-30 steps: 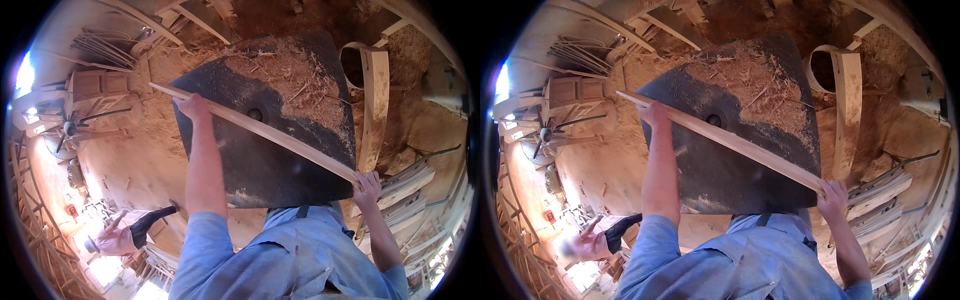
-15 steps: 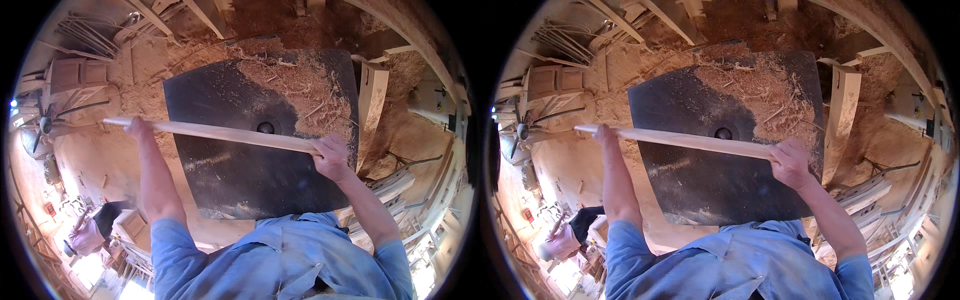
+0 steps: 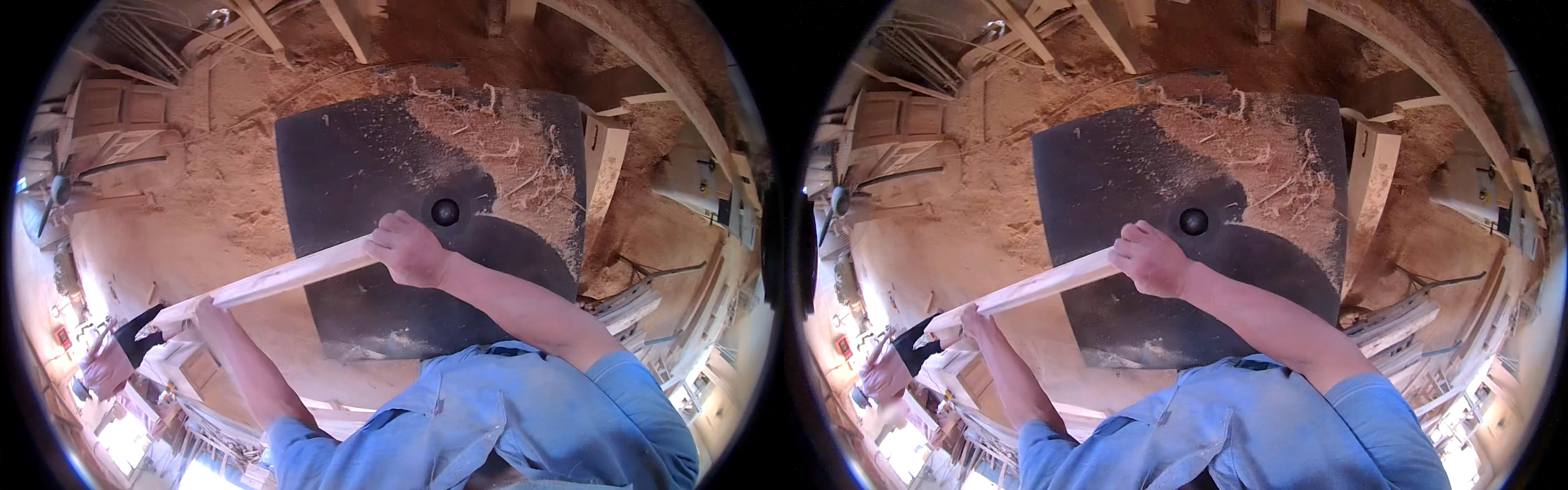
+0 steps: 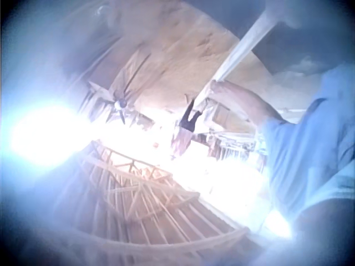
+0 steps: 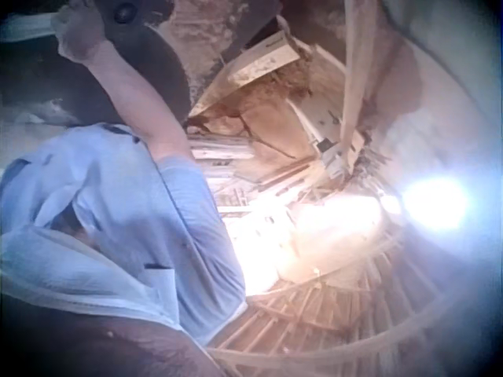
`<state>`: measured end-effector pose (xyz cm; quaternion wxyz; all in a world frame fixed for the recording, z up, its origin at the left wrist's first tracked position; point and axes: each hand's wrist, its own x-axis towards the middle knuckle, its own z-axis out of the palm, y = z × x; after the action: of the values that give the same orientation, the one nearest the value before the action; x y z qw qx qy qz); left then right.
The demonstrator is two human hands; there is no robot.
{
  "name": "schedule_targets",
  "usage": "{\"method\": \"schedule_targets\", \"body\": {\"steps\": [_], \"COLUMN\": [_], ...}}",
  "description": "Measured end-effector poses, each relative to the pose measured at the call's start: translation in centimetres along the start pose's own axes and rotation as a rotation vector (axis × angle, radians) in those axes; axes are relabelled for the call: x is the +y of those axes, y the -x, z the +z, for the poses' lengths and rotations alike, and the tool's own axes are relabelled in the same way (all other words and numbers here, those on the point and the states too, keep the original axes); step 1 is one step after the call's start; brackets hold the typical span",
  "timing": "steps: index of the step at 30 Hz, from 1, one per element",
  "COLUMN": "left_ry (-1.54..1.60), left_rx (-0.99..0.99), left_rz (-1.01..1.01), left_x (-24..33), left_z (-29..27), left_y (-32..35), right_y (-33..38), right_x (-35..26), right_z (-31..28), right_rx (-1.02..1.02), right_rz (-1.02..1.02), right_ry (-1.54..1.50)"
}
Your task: The person repeatedly smooths the edges of long wooden planks by hand-rubbing them against a stationary grinding wheel. The person picks up a plank, rubs its edge against the wheel, flips it to treat the other side, and then places it on a nearby pile of finished planks. This process is repeated for multiple planks throughout the clip.
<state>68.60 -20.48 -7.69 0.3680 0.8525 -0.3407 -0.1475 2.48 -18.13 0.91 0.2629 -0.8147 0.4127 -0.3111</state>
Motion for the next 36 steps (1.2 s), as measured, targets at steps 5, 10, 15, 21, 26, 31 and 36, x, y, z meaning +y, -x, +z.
{"method": "schedule_targets", "body": {"steps": [5, 10, 15, 21, 26, 31, 36], "left_ry": [0.961, 1.192, 1.134, 0.589, 0.246, 0.385, 0.177], "left_rx": [0.172, 0.141, -0.150, -1.053, -1.497, -0.875, -0.309], "left_rz": [-0.211, 0.049, 0.490, 0.866, 1.015, 1.142, 0.459], "left_x": [8.8, 31.3, 53.1, 59.0, 47.8, 31.7, 24.8], "left_z": [-8.1, -10.9, -11.8, 1.7, 15.7, 16.0, 12.5], "left_y": [6.7, 14.4, 28.1, 49.1, 63.8, 67.2, 59.8], "right_y": [6.7, 10.7, 10.2, 16.7, 33.2, 48.3, 49.6], "right_x": [-5.4, -8.2, -10.5, -13.1, -9.8, -10.3, -13.7], "right_z": [0.6, -1.6, -9.8, -21.9, -23.5, -13.2, -10.3], "right_rx": [-0.111, -0.160, 0.269, 0.676, 1.344, 1.649, 1.451], "right_rz": [0.080, 0.256, 0.310, 0.195, 0.702, 1.281, 1.638], "right_ry": [-0.062, -0.105, -0.237, -0.913, -1.369, -1.272, -1.465]}}
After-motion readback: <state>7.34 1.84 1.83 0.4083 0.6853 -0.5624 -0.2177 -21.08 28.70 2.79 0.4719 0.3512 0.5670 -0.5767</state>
